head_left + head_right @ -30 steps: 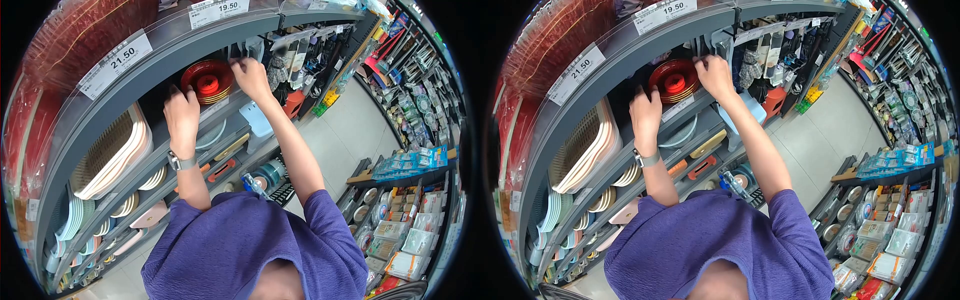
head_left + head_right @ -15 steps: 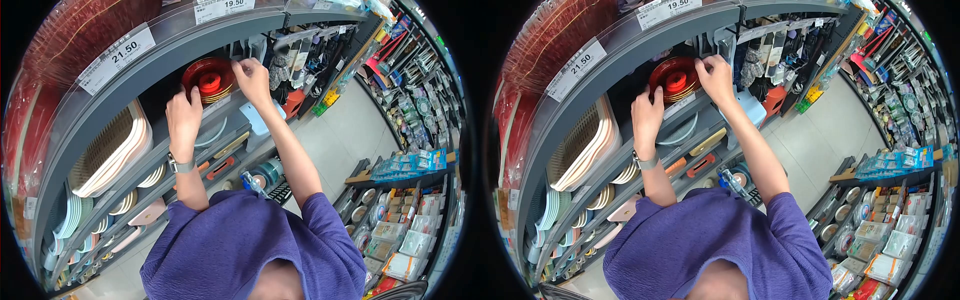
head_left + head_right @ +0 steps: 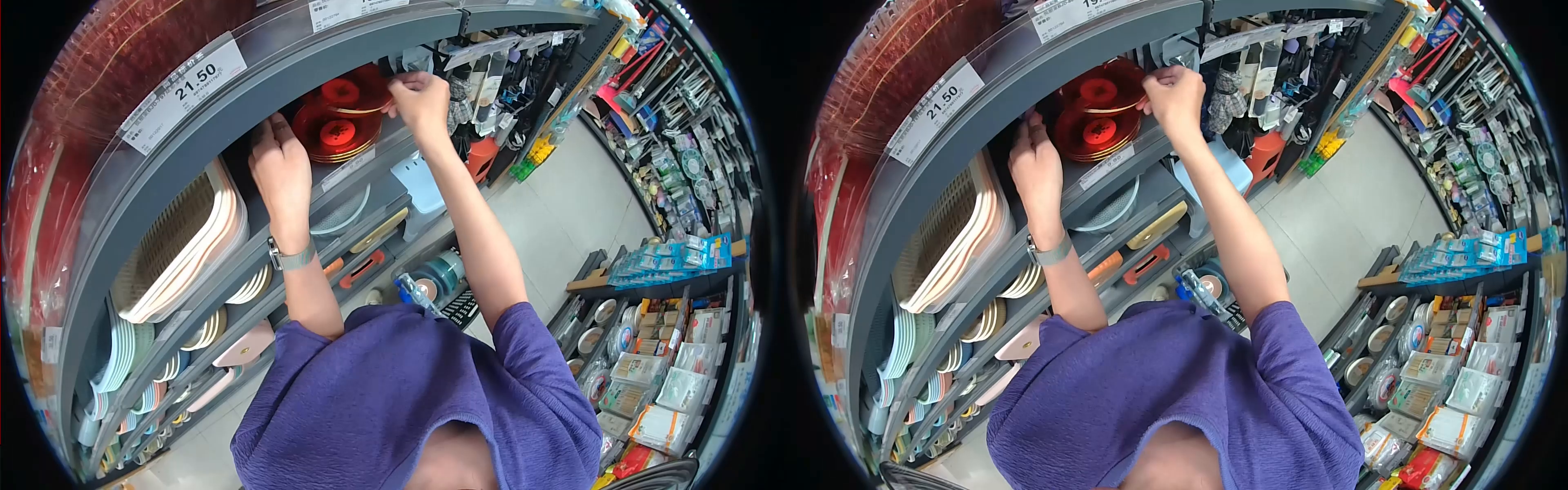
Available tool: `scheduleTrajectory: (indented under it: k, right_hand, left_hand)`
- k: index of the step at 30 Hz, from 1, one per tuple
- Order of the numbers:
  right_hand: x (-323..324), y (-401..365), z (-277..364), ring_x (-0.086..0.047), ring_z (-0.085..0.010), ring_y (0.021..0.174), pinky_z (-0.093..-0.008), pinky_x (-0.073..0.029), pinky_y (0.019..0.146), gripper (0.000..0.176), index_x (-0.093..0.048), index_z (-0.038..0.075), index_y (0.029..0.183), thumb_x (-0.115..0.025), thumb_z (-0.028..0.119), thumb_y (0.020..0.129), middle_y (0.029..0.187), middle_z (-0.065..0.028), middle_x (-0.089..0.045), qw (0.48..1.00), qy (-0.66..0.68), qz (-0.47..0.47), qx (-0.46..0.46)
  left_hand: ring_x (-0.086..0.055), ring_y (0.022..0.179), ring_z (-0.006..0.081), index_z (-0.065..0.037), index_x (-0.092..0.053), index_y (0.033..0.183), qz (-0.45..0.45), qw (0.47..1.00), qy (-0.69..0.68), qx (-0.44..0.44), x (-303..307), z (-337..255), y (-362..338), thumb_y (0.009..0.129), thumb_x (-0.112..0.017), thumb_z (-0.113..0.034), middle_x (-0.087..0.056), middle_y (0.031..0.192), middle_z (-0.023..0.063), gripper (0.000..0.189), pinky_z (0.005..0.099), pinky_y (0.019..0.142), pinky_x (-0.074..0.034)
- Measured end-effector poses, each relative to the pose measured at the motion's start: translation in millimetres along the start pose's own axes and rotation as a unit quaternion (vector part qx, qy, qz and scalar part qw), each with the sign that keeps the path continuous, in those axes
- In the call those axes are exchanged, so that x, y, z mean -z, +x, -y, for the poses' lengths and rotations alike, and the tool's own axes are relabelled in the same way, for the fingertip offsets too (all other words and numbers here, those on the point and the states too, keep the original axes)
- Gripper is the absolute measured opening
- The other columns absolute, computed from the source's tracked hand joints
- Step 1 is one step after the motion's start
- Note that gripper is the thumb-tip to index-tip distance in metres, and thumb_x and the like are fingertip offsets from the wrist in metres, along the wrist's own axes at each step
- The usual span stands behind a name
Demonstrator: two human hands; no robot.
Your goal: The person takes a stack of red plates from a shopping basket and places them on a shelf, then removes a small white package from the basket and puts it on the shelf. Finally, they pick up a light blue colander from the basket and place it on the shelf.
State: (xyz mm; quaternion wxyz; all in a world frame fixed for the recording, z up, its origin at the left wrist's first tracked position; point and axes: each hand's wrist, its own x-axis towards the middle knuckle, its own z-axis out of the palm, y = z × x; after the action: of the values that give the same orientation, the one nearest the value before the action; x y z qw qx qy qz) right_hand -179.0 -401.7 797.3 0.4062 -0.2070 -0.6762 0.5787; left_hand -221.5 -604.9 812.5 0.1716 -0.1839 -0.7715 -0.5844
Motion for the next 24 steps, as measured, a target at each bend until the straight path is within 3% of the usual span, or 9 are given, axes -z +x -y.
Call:
scheduleTrajectory:
  k: [5, 9, 19, 24]
  right_hand:
    - [14.0, 6.7, -6.6, -0.065, -0.0188, 0.053, -0.0275, -0.050, 0.049, 0.014, -0.061, -0.013, 0.091, -0.064, -0.001, 0.087, 0.070, -0.0171, -0.067, 0.996, 0.079, -0.019, -0.042]
    - [12.5, 9.0, -11.7, -0.066, -0.0202, 0.051, -0.0286, -0.050, 0.044, 0.011, -0.060, -0.014, 0.089, -0.062, -0.003, 0.086, 0.068, -0.0172, -0.067, 0.994, 0.105, -0.019, -0.033]
    - [15.5, -2.6, -3.4, -0.062, -0.0159, 0.052, -0.0268, -0.048, 0.049, 0.015, -0.062, -0.011, 0.094, -0.065, 0.001, 0.086, 0.075, -0.0125, -0.066, 0.997, 0.063, -0.026, -0.036]
    - [13.6, -3.4, 0.2, -0.058, -0.0130, 0.050, -0.0260, -0.044, 0.047, 0.016, -0.064, -0.009, 0.093, -0.067, 0.004, 0.086, 0.077, -0.0109, -0.067, 0.999, 0.043, -0.021, -0.021]
  left_hand:
    - [-0.067, 0.095, 0.0365, 0.002, -0.069, 0.101, 0.044, 0.981, 0.188, -0.002, 8.0, 22.8, -0.4, 0.089, -0.070, -0.033, -0.070, 0.099, 0.0227, 0.037, 0.0420, 0.084, -0.051]
    - [-0.066, 0.095, 0.0388, 0.002, -0.069, 0.097, 0.056, 0.966, 0.246, -0.054, -1.1, 34.1, -4.6, 0.078, -0.079, -0.036, -0.069, 0.096, 0.0225, 0.043, 0.0433, 0.086, -0.052]
    - [-0.069, 0.091, 0.0392, -0.002, -0.074, 0.092, 0.029, 0.967, 0.250, -0.049, -4.1, 28.3, 25.5, 0.083, -0.070, -0.018, -0.071, 0.095, 0.0226, 0.020, 0.0443, 0.082, -0.055]
    - [-0.068, 0.089, 0.0388, -0.006, -0.076, 0.095, -0.011, 0.952, 0.271, -0.141, -16.8, 36.5, 38.7, 0.084, -0.065, -0.011, -0.071, 0.094, 0.0206, 0.017, 0.0469, 0.081, -0.055]
